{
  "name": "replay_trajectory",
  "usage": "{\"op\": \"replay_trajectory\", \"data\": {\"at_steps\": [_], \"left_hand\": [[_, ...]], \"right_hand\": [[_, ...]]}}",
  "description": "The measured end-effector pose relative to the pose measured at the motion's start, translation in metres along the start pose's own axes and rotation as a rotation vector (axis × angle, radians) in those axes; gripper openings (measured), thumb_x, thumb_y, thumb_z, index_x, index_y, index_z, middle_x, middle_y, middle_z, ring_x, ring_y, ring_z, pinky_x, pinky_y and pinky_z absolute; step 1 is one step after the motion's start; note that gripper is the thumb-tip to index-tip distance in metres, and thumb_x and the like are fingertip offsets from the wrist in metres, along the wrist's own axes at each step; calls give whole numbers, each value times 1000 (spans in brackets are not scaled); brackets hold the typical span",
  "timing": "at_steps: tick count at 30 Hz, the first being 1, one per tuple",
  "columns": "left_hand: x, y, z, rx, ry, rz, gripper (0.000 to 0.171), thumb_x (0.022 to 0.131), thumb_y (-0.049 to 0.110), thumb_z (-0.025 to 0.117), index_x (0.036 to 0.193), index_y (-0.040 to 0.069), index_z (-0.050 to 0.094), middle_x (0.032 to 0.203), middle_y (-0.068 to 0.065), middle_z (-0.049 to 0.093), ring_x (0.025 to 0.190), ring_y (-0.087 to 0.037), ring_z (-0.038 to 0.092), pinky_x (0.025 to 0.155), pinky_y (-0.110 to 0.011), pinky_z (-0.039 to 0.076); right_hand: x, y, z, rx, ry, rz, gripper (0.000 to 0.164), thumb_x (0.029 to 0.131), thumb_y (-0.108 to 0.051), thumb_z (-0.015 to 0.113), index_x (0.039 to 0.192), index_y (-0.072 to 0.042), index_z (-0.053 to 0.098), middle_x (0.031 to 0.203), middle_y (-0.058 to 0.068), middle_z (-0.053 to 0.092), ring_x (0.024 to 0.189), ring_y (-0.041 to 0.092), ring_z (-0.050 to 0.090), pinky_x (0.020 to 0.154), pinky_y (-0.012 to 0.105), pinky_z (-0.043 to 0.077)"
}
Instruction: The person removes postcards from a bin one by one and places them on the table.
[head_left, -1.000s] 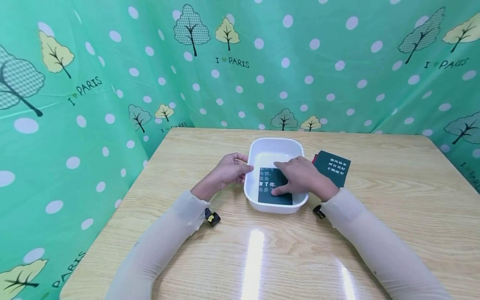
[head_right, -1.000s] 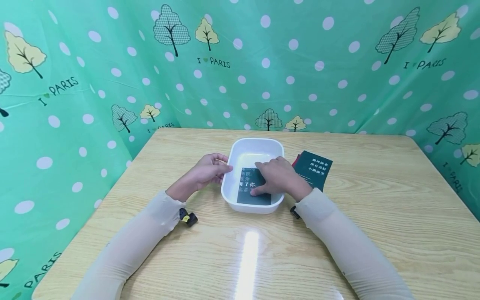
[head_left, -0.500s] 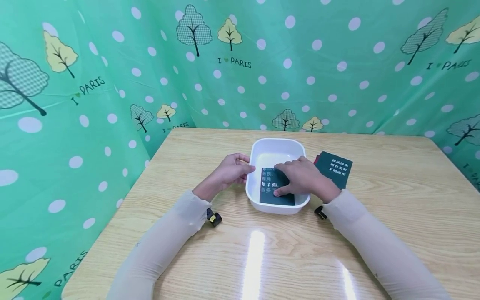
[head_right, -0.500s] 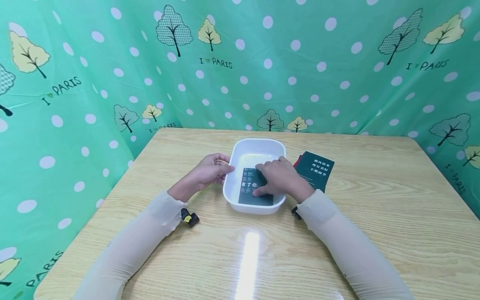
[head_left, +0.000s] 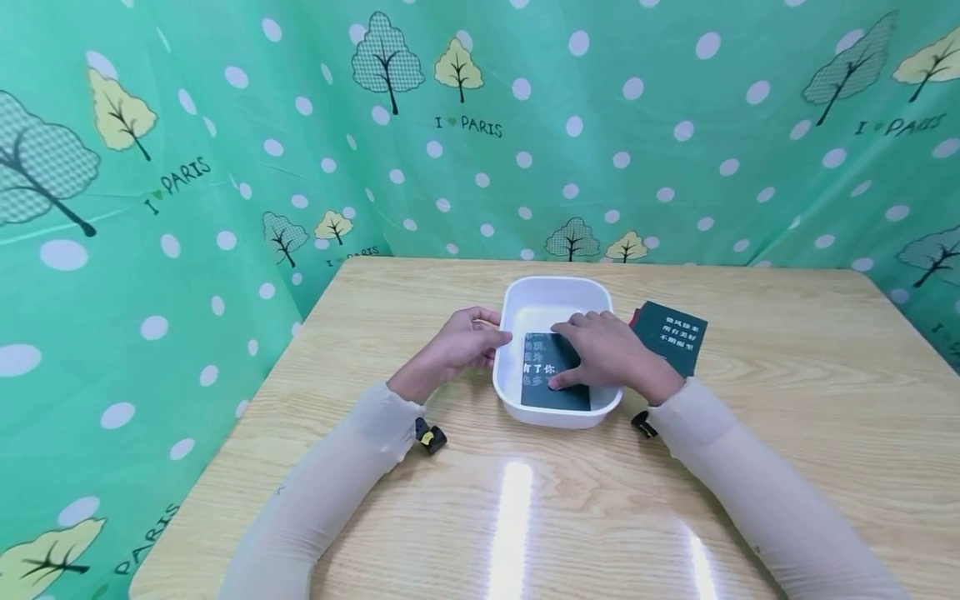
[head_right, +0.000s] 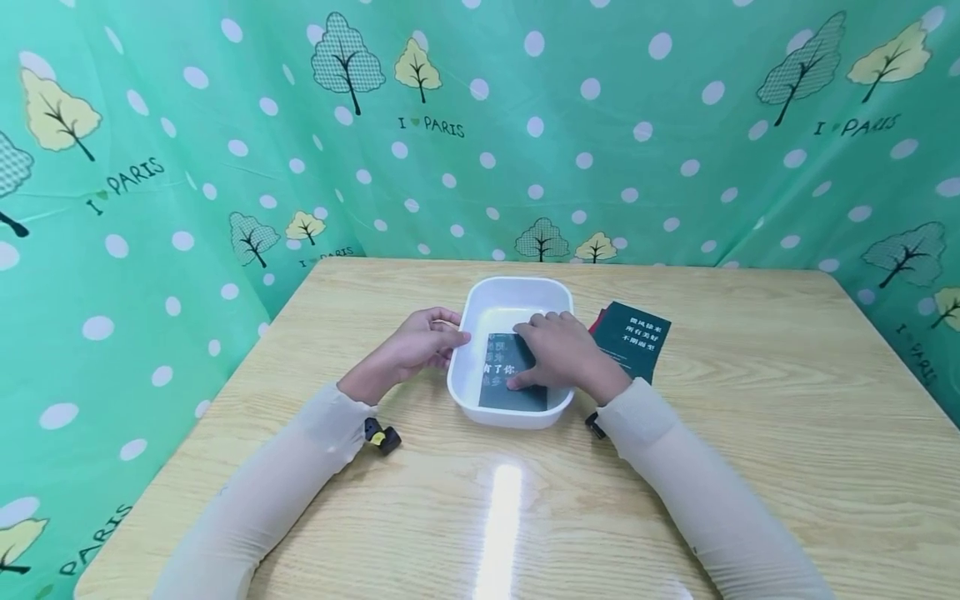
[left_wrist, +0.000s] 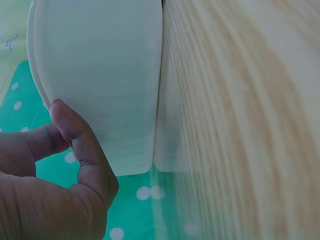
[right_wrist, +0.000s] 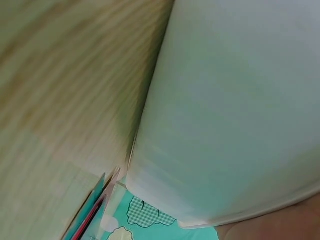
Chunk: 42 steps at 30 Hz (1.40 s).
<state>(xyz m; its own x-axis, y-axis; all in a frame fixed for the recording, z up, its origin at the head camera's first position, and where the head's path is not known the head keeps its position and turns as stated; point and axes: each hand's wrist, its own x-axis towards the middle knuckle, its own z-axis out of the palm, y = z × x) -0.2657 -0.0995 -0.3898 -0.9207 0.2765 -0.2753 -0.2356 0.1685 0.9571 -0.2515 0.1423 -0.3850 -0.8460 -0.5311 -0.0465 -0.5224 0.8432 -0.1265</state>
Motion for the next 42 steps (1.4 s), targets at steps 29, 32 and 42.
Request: {"op": "replay_trajectory", "data": {"at_steps": [29, 32, 42], "left_hand": [[1, 0, 0, -9, -4, 0, 36, 90, 4, 68, 120, 3, 47, 84, -11, 63, 60, -16, 56, 54, -28, 51], [1, 0, 0, -5, -1, -1, 36, 90, 5, 68, 119, 3, 48, 84, -11, 63, 60, -16, 55, 54, -28, 51], [0, 1, 1, -6, -3, -5, 36, 90, 5, 68, 120, 2, 48, 94, -19, 64, 61, -16, 56, 56, -29, 52]], "right_hand": [[-4, -1, -12, 148, 103, -5, 89, 77, -53, 77, 142, -5, 42, 123, 13, 48, 102, 27, 45, 84, 42, 49], [-4, -2, -15, 151, 109, -9, 86, 79, -50, 77, 143, -6, 41, 121, 12, 50, 102, 26, 46, 85, 41, 49], [-9, -9, -27, 299, 234, -65, 38, 99, -12, 57, 135, -3, 48, 118, 12, 51, 99, 22, 53, 85, 39, 52]]}}
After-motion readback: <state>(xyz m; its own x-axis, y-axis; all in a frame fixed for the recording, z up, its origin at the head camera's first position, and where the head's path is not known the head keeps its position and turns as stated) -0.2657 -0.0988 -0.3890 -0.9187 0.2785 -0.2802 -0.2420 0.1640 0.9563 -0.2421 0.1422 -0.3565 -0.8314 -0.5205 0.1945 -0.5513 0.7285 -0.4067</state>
